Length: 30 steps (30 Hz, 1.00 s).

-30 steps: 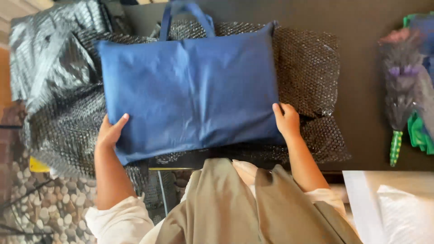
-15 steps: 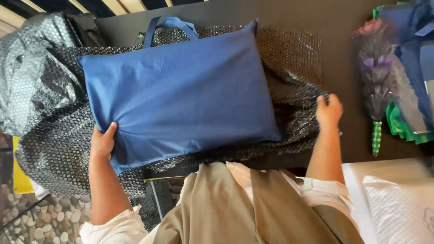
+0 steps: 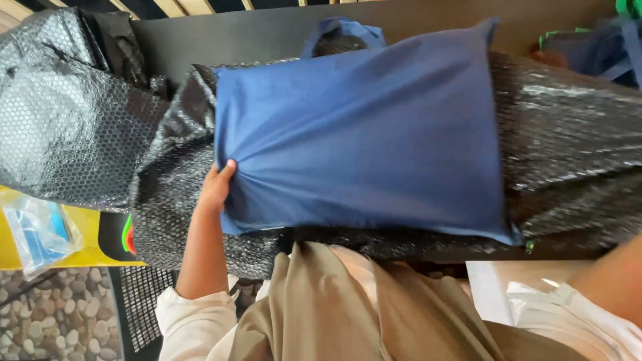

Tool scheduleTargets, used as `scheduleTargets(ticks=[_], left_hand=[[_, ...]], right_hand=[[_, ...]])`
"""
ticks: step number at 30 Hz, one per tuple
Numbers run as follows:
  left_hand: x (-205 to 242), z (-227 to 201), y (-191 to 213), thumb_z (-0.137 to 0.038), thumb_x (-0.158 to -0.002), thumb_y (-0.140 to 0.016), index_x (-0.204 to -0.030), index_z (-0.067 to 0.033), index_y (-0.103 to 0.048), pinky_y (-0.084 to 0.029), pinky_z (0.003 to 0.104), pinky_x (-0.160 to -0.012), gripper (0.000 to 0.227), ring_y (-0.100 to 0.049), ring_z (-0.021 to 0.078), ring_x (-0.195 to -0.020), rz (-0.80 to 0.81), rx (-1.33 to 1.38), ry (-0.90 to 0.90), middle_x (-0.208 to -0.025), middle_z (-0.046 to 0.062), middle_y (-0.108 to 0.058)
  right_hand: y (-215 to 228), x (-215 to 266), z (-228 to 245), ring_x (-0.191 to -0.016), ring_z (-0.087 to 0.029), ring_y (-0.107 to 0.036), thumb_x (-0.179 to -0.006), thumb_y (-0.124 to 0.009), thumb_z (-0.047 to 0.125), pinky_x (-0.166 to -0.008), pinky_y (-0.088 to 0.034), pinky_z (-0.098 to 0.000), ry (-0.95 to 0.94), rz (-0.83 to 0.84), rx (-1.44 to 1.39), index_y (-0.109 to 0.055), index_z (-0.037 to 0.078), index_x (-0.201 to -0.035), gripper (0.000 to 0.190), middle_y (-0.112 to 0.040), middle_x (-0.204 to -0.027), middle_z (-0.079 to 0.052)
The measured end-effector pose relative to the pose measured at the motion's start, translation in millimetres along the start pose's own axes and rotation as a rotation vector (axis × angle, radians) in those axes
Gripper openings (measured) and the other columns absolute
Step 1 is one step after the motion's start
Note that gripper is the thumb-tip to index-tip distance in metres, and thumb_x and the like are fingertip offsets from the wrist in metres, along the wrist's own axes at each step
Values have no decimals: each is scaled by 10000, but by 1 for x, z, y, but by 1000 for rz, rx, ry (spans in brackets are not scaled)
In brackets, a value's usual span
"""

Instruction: Wrapping a blue pillow in black bubble wrap and securing it with tape for shipping.

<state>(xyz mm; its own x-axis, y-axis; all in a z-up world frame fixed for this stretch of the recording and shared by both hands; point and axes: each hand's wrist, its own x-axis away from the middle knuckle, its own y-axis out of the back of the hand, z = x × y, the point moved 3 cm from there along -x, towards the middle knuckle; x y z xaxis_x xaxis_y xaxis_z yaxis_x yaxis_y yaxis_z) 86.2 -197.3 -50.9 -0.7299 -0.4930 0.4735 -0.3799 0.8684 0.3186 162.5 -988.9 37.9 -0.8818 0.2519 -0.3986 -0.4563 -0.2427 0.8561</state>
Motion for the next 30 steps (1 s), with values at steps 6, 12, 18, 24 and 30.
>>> scheduleTargets(ticks=[6,12,18,24,30], left_hand=[[24,15,-52,-483,-966,-680,-1475,-158,-505,-383,629,-1098,629,-465,468,-1337,380,12,65,-1454,281,-490],[41,-5,-75,-768,-930,-531,-1636,-158,-192,-286,683,-1168,993,-317,556,-1441,478,-231,38,-1581,345,-326],[-20,38,-31,-457,-944,-636,-1447,-54,-502,-488,547,-1035,658,-482,423,-1355,-105,-262,-372,-1426,238,-520],[-82,91,43,-382,-874,-860,-1579,-127,-342,-551,542,-984,911,-586,374,-1283,-372,-696,-282,-1475,182,-445],[-125,114,45,-406,-1042,-630,-1226,-174,-645,-582,518,-804,296,-721,368,-970,-319,-793,-273,-983,119,-721]], right_hand=[[5,8,29,-1225,-527,-561,-1058,-868,108,-978,-390,-597,41,-64,1,-492,-32,-1533,622,-561,-1381,-337],[-68,29,34,-1334,-493,-487,-1030,-794,401,-1061,-342,-608,-134,121,-71,-430,-4,-1575,770,-528,-1426,-332],[-64,93,207,-1258,-511,-526,-820,-879,292,-1007,-373,-649,218,-5,-13,-571,-47,-1420,754,-567,-1312,-309],[-80,174,406,-1399,-408,-430,-759,-805,494,-1122,-267,-632,858,167,-349,-606,227,-1414,735,-551,-1433,-123],[-167,234,507,-1469,-363,-367,-760,-759,490,-1120,-105,-822,1150,427,-376,-714,285,-1118,415,-634,-1276,-27]])
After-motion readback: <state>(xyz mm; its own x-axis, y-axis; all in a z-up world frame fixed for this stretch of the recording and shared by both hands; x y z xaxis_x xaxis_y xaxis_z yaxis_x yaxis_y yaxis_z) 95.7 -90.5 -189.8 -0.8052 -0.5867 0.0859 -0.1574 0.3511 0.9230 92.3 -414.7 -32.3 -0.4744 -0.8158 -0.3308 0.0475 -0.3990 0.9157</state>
